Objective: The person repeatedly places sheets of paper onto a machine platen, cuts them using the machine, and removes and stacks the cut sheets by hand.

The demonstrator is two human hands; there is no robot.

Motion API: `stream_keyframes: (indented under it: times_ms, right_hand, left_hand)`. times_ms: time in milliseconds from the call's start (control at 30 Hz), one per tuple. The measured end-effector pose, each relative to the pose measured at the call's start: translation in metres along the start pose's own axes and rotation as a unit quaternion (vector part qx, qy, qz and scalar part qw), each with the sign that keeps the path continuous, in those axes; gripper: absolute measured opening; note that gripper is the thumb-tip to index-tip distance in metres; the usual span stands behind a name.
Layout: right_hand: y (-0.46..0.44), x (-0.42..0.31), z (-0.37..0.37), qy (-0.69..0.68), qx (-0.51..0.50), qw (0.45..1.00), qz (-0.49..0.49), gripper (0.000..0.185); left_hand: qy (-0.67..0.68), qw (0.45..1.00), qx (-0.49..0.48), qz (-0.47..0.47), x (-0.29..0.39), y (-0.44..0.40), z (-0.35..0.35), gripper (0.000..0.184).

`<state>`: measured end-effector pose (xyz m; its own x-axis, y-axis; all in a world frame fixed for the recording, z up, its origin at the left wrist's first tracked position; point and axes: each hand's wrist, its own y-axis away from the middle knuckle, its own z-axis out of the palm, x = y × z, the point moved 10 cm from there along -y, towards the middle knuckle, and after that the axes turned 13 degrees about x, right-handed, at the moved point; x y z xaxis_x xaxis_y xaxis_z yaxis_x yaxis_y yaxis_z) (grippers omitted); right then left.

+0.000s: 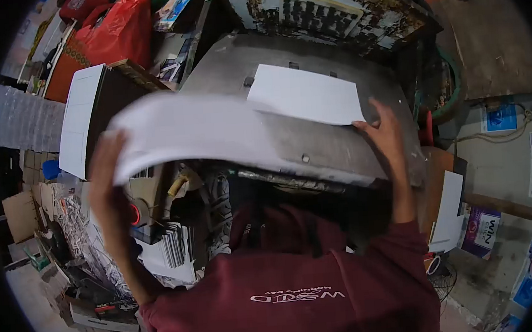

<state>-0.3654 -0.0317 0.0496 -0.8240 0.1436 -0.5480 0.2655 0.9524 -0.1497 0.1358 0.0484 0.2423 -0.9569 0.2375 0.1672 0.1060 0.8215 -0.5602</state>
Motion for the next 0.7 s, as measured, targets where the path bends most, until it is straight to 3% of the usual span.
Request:
stream_keyframes:
  times_ms: [33,67,100,167,233,300,367,433,500,533,567,633,700]
  right_hand:
    - [-0.003,-0.008,-0.017,0.003,0.061,0.997,-0.051,0.067]
    - [-0.007,-0.01,-0.033,0.005,0.122,0.987,-0.104,0.066]
    - [-0.009,-0.021,-0.05,0.003,0.181,0.971,-0.156,0.065]
    - [-0.006,-0.025,-0.098,-0.042,0.234,0.965,-0.114,0.059]
    - [0.009,-0.004,-0.141,0.06,0.325,0.936,-0.12,0.053]
    - [0.026,0.057,-0.165,0.048,0.37,0.926,-0.06,0.053]
    - [0.051,0.163,-0.172,0.131,0.351,0.927,0.002,0.051]
    - [0.109,0.328,-0.17,0.205,0.287,0.929,0.116,0.067]
    - [0.204,0.469,-0.185,0.298,0.265,0.897,0.192,0.084]
    - [0.251,0.492,-0.204,0.373,0.255,0.848,0.278,0.087]
    - [0.283,0.5,-0.215,0.433,0.17,0.804,0.371,0.085]
    - [0.327,0.493,-0.228,0.442,0.14,0.761,0.454,0.083]
    - [0.343,0.489,-0.226,0.395,0.176,0.818,0.378,0.075]
  left_hand:
    - [0.015,0.996,0.051,-0.066,-0.019,-0.008,-0.031,0.081]
    - [-0.074,0.991,0.11,0.004,-0.019,-0.016,-0.058,0.078]
    - [-0.217,0.966,0.14,-0.002,-0.028,-0.018,-0.076,0.076]
    - [-0.313,0.926,0.209,-0.005,-0.073,-0.011,-0.087,0.076]
    - [-0.35,0.912,0.214,-0.008,-0.149,0.007,-0.071,0.078]
    - [-0.341,0.923,0.173,-0.052,-0.239,0.029,-0.031,0.077]
    - [-0.274,0.943,0.148,-0.121,-0.292,0.051,0.005,0.074]
    - [-0.251,0.94,0.123,-0.198,-0.321,0.063,0.024,0.072]
    - [-0.255,0.94,0.123,-0.193,-0.305,0.059,0.021,0.068]
    - [-0.257,0.938,0.123,-0.197,-0.304,0.06,0.021,0.067]
    - [-0.261,0.937,0.122,-0.199,-0.299,0.059,0.018,0.066]
    - [-0.255,0.934,0.092,-0.232,-0.305,0.06,0.025,0.052]
    - [-0.282,0.922,0.054,-0.258,-0.308,0.062,0.032,0.059]
